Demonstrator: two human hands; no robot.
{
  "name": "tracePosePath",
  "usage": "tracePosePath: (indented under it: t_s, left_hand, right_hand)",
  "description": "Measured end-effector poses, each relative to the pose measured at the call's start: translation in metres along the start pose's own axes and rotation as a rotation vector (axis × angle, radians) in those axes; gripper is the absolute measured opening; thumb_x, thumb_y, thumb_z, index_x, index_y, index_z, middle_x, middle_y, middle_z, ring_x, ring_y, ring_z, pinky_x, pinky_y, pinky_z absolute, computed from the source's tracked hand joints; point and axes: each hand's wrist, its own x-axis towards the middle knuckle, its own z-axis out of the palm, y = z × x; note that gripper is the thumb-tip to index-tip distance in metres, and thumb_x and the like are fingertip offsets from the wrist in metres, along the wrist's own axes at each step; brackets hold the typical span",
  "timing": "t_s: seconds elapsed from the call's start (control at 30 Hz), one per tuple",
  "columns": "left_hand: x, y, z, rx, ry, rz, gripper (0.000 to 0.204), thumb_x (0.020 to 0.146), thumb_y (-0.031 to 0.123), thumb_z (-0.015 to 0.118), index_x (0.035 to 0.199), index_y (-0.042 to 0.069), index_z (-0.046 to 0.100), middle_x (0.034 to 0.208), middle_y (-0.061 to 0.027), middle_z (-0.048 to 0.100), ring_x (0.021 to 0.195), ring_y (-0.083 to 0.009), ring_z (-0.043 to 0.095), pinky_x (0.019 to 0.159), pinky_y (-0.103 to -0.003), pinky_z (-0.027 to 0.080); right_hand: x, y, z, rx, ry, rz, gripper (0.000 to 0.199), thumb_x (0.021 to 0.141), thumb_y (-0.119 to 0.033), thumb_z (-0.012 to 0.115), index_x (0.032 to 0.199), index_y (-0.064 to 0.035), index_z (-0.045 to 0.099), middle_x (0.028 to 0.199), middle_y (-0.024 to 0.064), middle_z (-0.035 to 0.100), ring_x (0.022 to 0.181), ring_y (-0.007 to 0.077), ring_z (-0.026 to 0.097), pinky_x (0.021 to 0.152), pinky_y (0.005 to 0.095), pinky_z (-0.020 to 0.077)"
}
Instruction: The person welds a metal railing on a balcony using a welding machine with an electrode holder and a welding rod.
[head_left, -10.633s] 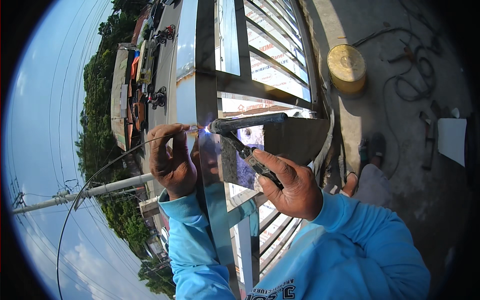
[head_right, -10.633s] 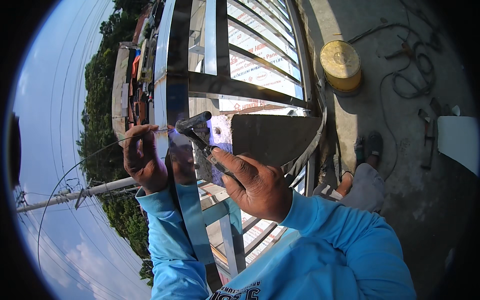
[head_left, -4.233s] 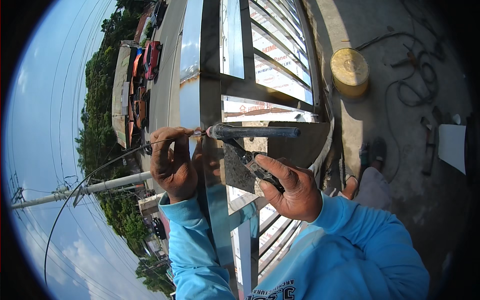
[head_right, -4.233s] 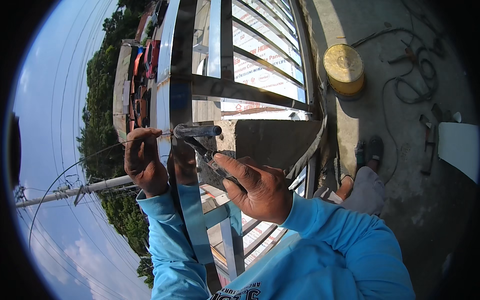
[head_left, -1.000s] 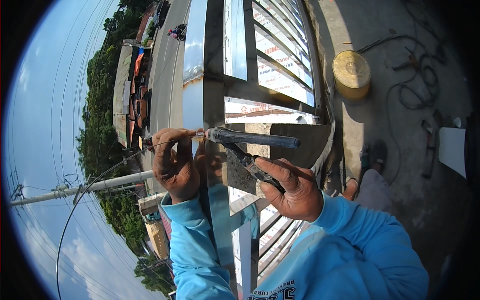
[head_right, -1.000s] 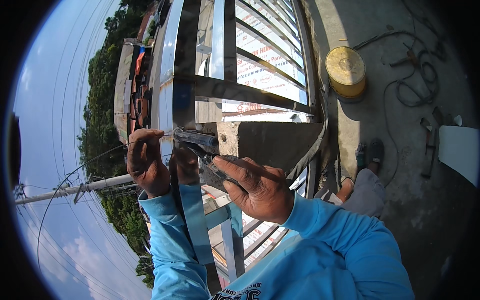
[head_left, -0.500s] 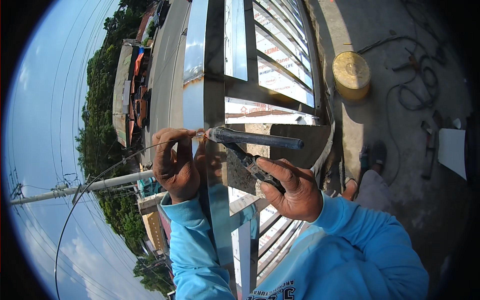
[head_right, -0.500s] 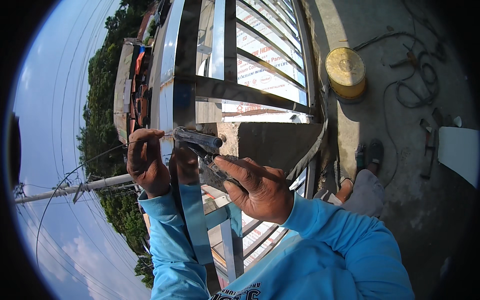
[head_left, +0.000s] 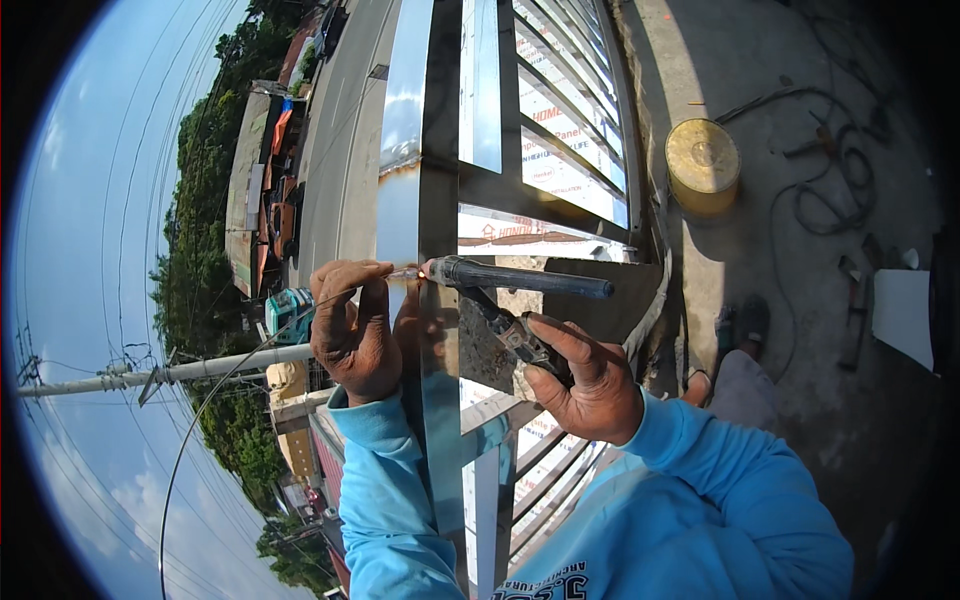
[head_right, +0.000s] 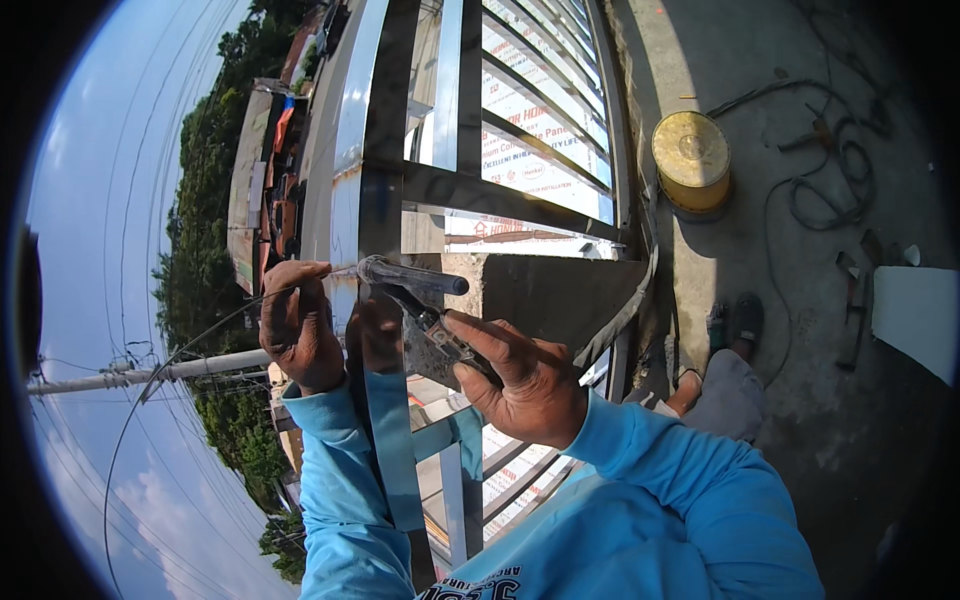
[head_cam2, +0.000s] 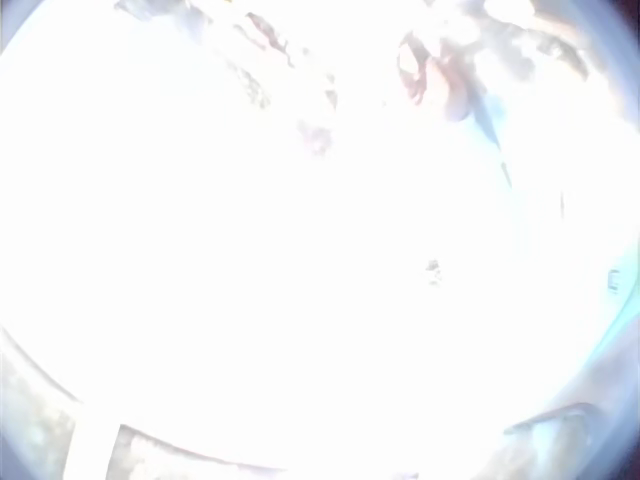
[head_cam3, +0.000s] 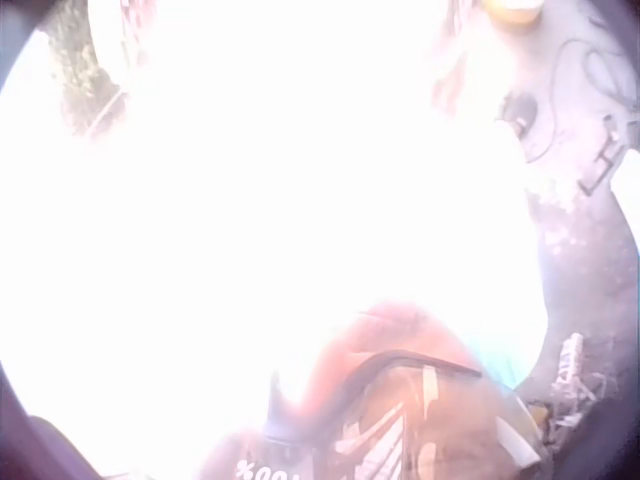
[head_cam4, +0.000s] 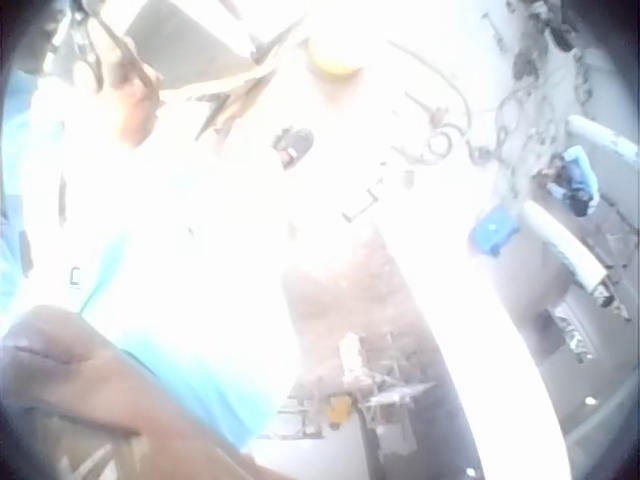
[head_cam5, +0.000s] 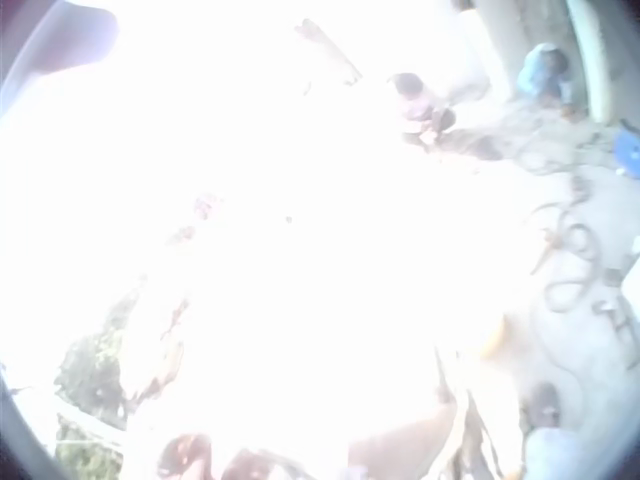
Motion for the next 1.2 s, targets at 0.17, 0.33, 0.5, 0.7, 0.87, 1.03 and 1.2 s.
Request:
tracePosePath:
  t_s: [0.17,0.33,0.5,0.7,0.87,1.03,1.2]
  left_hand:
    - [0.005,0.013,-0.005,0.079,0.129,0.140,0.013,0.095,0.000,0.061,0.106,-0.002,0.068,0.102,-0.0126,0.068,0.100,-0.0234,0.060,0.092,-0.037,0.048]
    - [0.006,0.033,-0.025,0.293,0.186,0.255,0.017,0.091,-0.006,0.063,0.107,-0.001,0.068,0.099,-0.0141,0.068,0.095,-0.0274,0.063,0.090,-0.039,0.049]
    - [-0.003,0.035,-0.027,0.201,0.368,0.319,0.031,0.083,-0.013,0.066,0.109,0.003,0.065,0.096,-0.0098,0.071,0.089,-0.0265,0.062,0.083,-0.038,0.046]
    - [-0.021,0.107,-0.027,0.285,0.262,0.211,0.023,0.089,-0.010,0.060,0.109,0.001,0.062,0.099,-0.0128,0.069,0.095,-0.0273,0.061,0.084,-0.037,0.049]
    - [-0.071,0.187,0.045,0.207,0.167,-0.035,0.018,0.089,-0.007,0.060,0.104,0.000,0.066,0.095,-0.0131,0.066,0.093,-0.0283,0.059,0.083,-0.039,0.047]
    - [-0.135,0.189,0.203,0.126,0.256,-0.395,0.017,0.087,-0.006,0.068,0.101,0.003,0.070,0.090,-0.0126,0.064,0.087,-0.0291,0.060,0.080,-0.040,0.047]
    - [-0.186,0.138,0.299,0.225,0.105,-0.448,0.017,0.090,0.003,0.067,0.106,0.007,0.070,0.094,-0.0124,0.064,0.087,-0.0293,0.063,0.081,-0.041,0.049]
  right_hand:
    - [-0.020,0.002,-0.014,0.151,0.015,0.170,0.066,0.097,-0.010,0.064,0.152,-0.0032,0.029,0.132,0.0243,0.059,0.111,0.0299,0.066,0.093,0.0358,0.0523]
    - [-0.049,0.000,-0.087,0.101,-0.059,0.638,0.065,0.101,-0.016,0.057,0.154,-0.0056,0.021,0.112,0.0137,0.062,0.080,0.0130,0.061,0.073,0.0279,0.0518]
    - [-0.097,-0.008,-0.174,-0.228,-0.033,1.024,0.065,0.097,-0.017,0.060,0.152,-0.0059,0.026,0.096,0.0085,0.063,0.078,0.0110,0.061,0.071,0.0290,0.0530]
    - [-0.213,0.047,-0.305,-0.459,-0.150,0.641,0.065,0.096,-0.019,0.061,0.149,-0.0013,0.027,0.109,0.0167,0.065,0.079,0.0178,0.069,0.069,0.0354,0.0578]
    - [-0.139,-0.018,-0.355,-0.253,-0.196,1.214,0.067,0.095,-0.022,0.063,0.149,-0.0015,0.029,0.108,0.0167,0.065,0.072,0.0196,0.068,0.062,0.0355,0.0571]
    - [-0.104,-0.025,-0.432,-0.183,-0.077,1.205,0.066,0.095,-0.023,0.064,0.148,-0.0026,0.030,0.109,0.0157,0.063,0.064,0.0183,0.064,0.059,0.0336,0.0554]
    - [-0.045,-0.051,-0.516,-0.214,0.117,1.042,0.066,0.095,-0.021,0.062,0.149,-0.0049,0.028,0.110,0.0141,0.061,0.064,0.0184,0.065,0.057,0.0330,0.0548]
